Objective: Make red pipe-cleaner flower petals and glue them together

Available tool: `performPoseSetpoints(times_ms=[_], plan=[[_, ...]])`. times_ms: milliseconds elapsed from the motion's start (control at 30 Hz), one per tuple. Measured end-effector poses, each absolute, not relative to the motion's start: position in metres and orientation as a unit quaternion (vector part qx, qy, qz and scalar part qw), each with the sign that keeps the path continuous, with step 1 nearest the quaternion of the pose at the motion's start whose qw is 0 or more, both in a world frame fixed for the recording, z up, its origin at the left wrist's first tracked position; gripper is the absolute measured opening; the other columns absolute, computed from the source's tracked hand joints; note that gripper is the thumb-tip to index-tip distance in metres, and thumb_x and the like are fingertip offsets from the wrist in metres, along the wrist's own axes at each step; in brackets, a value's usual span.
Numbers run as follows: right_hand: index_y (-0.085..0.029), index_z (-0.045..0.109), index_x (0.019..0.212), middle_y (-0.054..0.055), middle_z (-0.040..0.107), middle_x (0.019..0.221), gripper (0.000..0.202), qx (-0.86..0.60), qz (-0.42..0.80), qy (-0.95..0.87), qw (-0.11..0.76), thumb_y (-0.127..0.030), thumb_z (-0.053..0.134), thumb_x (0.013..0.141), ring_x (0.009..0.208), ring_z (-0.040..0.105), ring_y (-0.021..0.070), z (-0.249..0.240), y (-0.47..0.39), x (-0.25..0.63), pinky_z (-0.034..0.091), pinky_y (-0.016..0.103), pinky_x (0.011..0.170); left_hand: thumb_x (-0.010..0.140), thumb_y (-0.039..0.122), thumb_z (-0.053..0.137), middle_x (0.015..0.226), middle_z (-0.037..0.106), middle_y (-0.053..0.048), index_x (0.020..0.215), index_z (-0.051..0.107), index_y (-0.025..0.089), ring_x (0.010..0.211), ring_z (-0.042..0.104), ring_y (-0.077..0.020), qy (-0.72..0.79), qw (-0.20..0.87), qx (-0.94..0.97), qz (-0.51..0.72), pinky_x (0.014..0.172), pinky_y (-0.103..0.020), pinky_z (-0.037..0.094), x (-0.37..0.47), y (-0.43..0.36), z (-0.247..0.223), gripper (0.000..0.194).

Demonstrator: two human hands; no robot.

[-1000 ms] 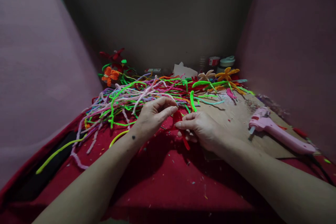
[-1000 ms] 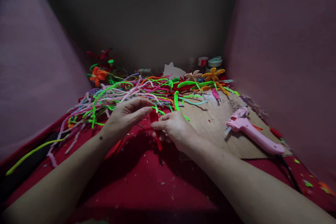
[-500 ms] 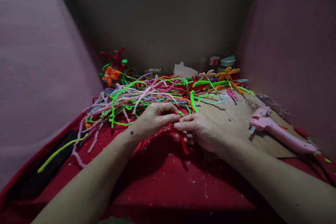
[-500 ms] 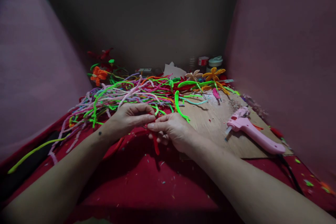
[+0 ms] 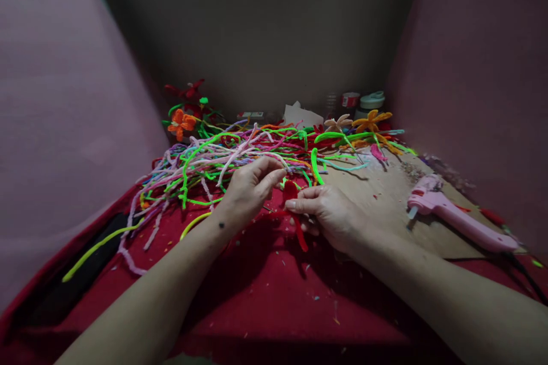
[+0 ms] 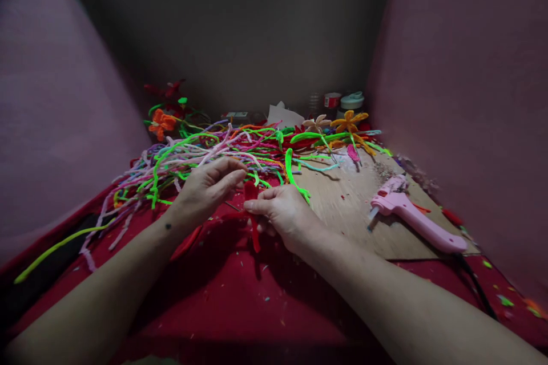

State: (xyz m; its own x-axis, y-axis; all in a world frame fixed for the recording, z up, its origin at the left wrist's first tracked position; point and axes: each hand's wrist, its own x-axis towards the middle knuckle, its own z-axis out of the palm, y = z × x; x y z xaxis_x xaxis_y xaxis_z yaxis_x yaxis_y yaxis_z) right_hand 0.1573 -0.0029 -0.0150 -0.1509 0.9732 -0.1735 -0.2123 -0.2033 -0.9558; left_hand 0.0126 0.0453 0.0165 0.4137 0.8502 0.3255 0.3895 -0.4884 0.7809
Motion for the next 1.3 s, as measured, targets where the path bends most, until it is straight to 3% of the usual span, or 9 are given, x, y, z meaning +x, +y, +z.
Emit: performPoseSetpoints(times_ms=[100, 200, 400, 467, 567, 700, 867, 1000, 1300], plan=[[-0.016, 0.05, 0.051, -0.006, 0.045, 0.039, 0.023, -0.44, 0.616, -0.413, 0.507, -0.026, 0.066, 0.064, 0.032, 0.035, 0.0044, -0.015, -0.001, 0.16, 0.021, 0.02, 0.034, 0.079, 0.039, 0.053, 0.057, 0.05, 0.004, 0.074, 0.055, 0.015, 0.044, 0.04, -0.006, 0.433, 0.425, 0.743, 0.282, 0.041, -0.017, 0.03, 0.01, 0.047, 0.025, 0.025], [-0.016, 0.049, 0.052, -0.007, 0.043, 0.038, 0.024, -0.438, 0.609, -0.391, 0.533, -0.027, 0.067, 0.064, 0.031, 0.035, 0.0041, -0.014, 0.002, 0.161, 0.02, 0.02, 0.033, 0.077, 0.037, 0.057, 0.053, 0.047, 0.004, 0.068, 0.056, 0.013, 0.045, 0.039, -0.0062, 0.412, 0.424, 0.78, 0.204, 0.042, -0.017, 0.028, 0.008, 0.046, 0.027, 0.025], [-0.017, 0.046, 0.05, -0.007, 0.043, 0.037, 0.028, -0.46, 0.564, -0.392, 0.563, -0.028, 0.066, 0.067, 0.031, 0.034, 0.004, -0.019, 0.005, 0.161, 0.021, 0.02, 0.033, 0.082, 0.029, 0.05, 0.063, 0.055, -0.001, 0.068, 0.057, 0.014, 0.058, 0.046, -0.0105, 0.315, 0.038, 0.904, 0.287, 0.055, -0.022, 0.034, 0.01, 0.044, 0.01, 0.021], [-0.017, 0.047, 0.053, -0.007, 0.043, 0.04, 0.026, -0.447, 0.566, -0.384, 0.577, -0.028, 0.065, 0.067, 0.033, 0.035, 0.0043, -0.019, 0.005, 0.161, 0.022, 0.02, 0.034, 0.083, 0.028, 0.049, 0.065, 0.056, -0.001, 0.069, 0.056, 0.015, 0.059, 0.047, -0.0107, 0.3, -0.013, 0.903, 0.307, 0.057, -0.023, 0.035, 0.01, 0.044, 0.008, 0.02], [-0.016, 0.051, 0.06, -0.006, 0.045, 0.043, 0.02, -0.431, 0.577, -0.369, 0.587, -0.029, 0.065, 0.069, 0.035, 0.037, 0.0051, -0.016, 0.005, 0.162, 0.025, 0.02, 0.036, 0.081, 0.025, 0.052, 0.057, 0.051, 0.002, 0.065, 0.054, 0.016, 0.053, 0.043, -0.0086, 0.354, 0.062, 0.86, 0.362, 0.053, -0.021, 0.033, 0.01, 0.045, 0.013, 0.019], [-0.016, 0.055, 0.067, -0.005, 0.049, 0.05, 0.019, -0.4, 0.601, -0.33, 0.608, -0.029, 0.068, 0.066, 0.038, 0.038, 0.0053, -0.01, 0.006, 0.164, 0.027, 0.02, 0.037, 0.08, 0.026, 0.052, 0.049, 0.04, 0.006, 0.062, 0.049, 0.016, 0.042, 0.034, -0.0059, 0.454, 0.303, 0.727, 0.416, 0.042, -0.019, 0.026, 0.011, 0.048, 0.015, 0.021], [-0.015, 0.057, 0.066, -0.005, 0.049, 0.05, 0.014, -0.364, 0.618, -0.293, 0.633, -0.021, 0.069, 0.062, 0.039, 0.037, 0.005, -0.009, 0.007, 0.163, 0.024, 0.02, 0.036, 0.073, 0.029, 0.064, 0.07, 0.057, 0.001, 0.083, 0.057, 0.014, 0.056, 0.051, -0.0082, 0.372, 0.584, 0.628, 0.357, 0.052, -0.02, 0.039, 0.021, 0.045, 0.001, 0.019], [-0.014, 0.055, 0.062, -0.005, 0.048, 0.051, 0.014, -0.343, 0.627, -0.306, 0.629, -0.019, 0.068, 0.061, 0.041, 0.035, 0.0045, -0.011, 0.006, 0.161, 0.021, 0.02, 0.037, 0.068, 0.023, 0.068, 0.075, 0.062, -0.001, 0.085, 0.058, 0.014, 0.062, 0.056, -0.0107, 0.344, 0.614, 0.61, 0.364, 0.058, -0.023, 0.043, 0.031, 0.036, -0.003, 0.021], [-0.017, 0.049, 0.062, -0.005, 0.046, 0.053, 0.01, -0.378, 0.598, -0.384, 0.594, -0.02, 0.058, 0.065, 0.04, 0.032, 0.0042, -0.013, 0.007, 0.163, 0.021, 0.022, 0.039, 0.068, 0.016, 0.065, 0.059, 0.053, 0.005, 0.076, 0.059, 0.014, 0.051, 0.045, -0.0064, 0.362, 0.566, 0.633, 0.386, 0.049, -0.02, 0.035, 0.031, 0.034, 0.004, 0.01]])
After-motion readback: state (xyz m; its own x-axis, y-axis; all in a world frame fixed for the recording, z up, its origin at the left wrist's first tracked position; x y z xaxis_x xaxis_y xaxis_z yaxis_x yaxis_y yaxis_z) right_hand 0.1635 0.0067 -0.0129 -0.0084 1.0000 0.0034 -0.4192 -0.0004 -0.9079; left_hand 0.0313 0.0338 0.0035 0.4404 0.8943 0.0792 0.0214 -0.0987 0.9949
